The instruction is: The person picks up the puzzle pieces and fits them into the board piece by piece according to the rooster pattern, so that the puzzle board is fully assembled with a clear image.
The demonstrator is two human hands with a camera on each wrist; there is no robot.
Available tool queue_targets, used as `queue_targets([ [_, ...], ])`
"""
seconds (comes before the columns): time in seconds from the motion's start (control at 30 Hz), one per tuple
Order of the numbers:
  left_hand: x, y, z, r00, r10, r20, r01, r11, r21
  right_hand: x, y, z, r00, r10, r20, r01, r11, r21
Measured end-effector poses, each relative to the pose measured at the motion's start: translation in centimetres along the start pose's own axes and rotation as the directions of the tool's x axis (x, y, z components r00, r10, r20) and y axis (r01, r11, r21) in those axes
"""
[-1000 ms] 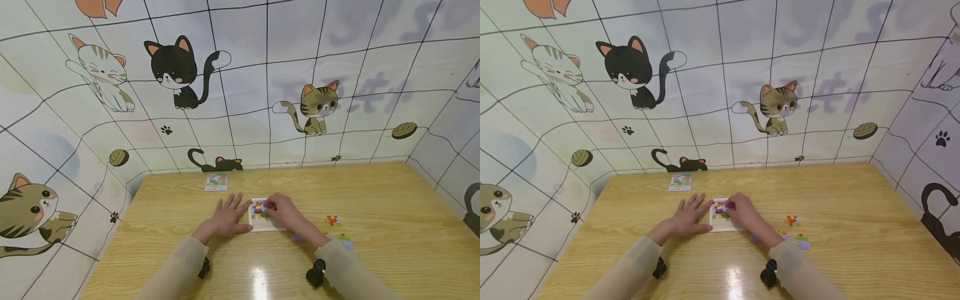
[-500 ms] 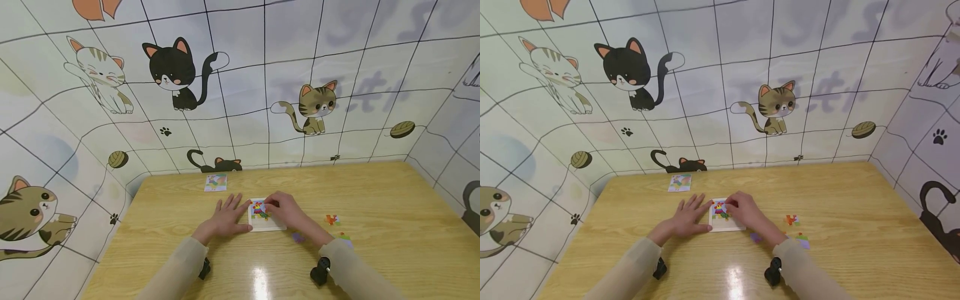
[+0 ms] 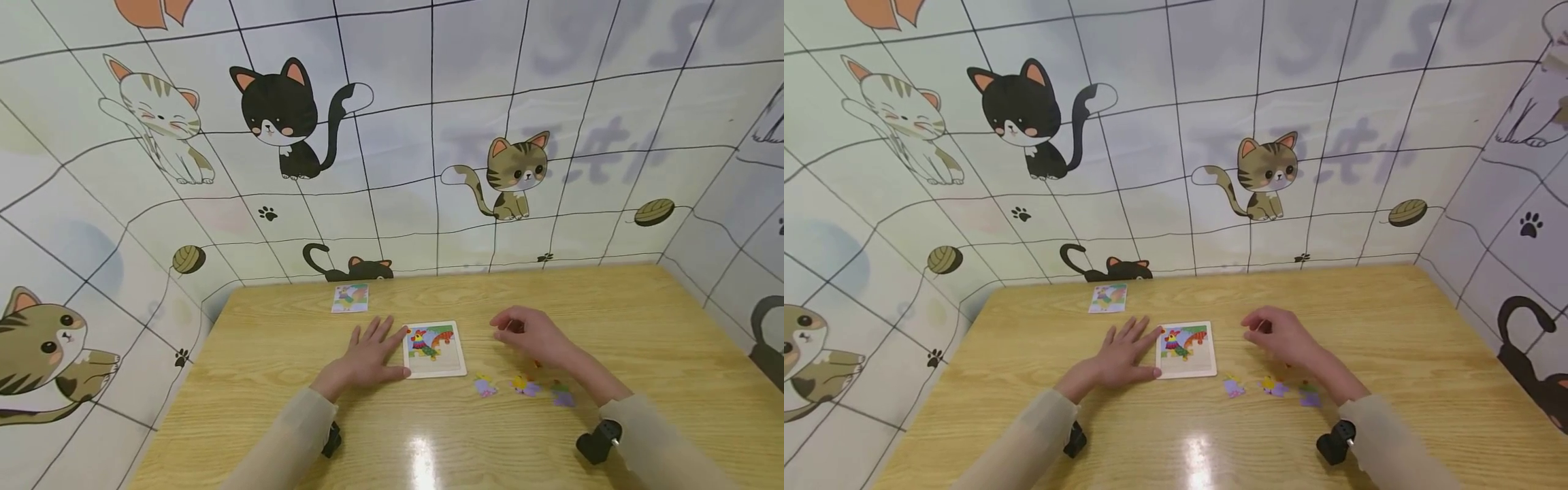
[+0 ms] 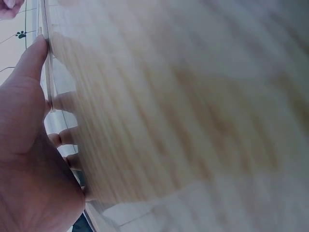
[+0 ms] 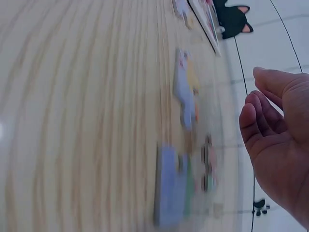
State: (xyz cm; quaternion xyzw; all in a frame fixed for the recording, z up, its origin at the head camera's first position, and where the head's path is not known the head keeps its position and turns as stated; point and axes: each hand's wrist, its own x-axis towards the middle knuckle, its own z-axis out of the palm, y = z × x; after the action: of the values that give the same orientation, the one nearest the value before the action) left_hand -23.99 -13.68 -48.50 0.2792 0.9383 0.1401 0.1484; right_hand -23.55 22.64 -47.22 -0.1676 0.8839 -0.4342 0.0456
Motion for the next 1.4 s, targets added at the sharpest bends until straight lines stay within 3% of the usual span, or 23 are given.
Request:
queue_targets([
  [0.23,-0.1,0.0,0.0,1.0,0.013,-0.003,-0.013,1.0,-0.025,-2.3,2.2,-2.7,1.0,0.023,0.011,-0.023,0.999,-0.033],
  [0.63,-0.3,0.0,0.1,1.0,0.009,-0.011,-0.009,1.0,-0.009,-4.5,4.7,-3.9,0.997,0.066,0.038,-0.064,0.997,-0.046],
  [1.1,-0.4,0.2,-0.3,1.0,0.019,-0.011,-0.019,0.999,-0.028,-5.0,4.6,-3.4,0.999,-0.017,0.044,0.02,0.998,-0.061],
  [1.4,-0.2,0.1,-0.2,1.0,0.018,-0.004,-0.018,1.0,-0.016,-4.4,4.3,-3.3,0.995,0.037,0.093,-0.031,0.998,-0.062],
])
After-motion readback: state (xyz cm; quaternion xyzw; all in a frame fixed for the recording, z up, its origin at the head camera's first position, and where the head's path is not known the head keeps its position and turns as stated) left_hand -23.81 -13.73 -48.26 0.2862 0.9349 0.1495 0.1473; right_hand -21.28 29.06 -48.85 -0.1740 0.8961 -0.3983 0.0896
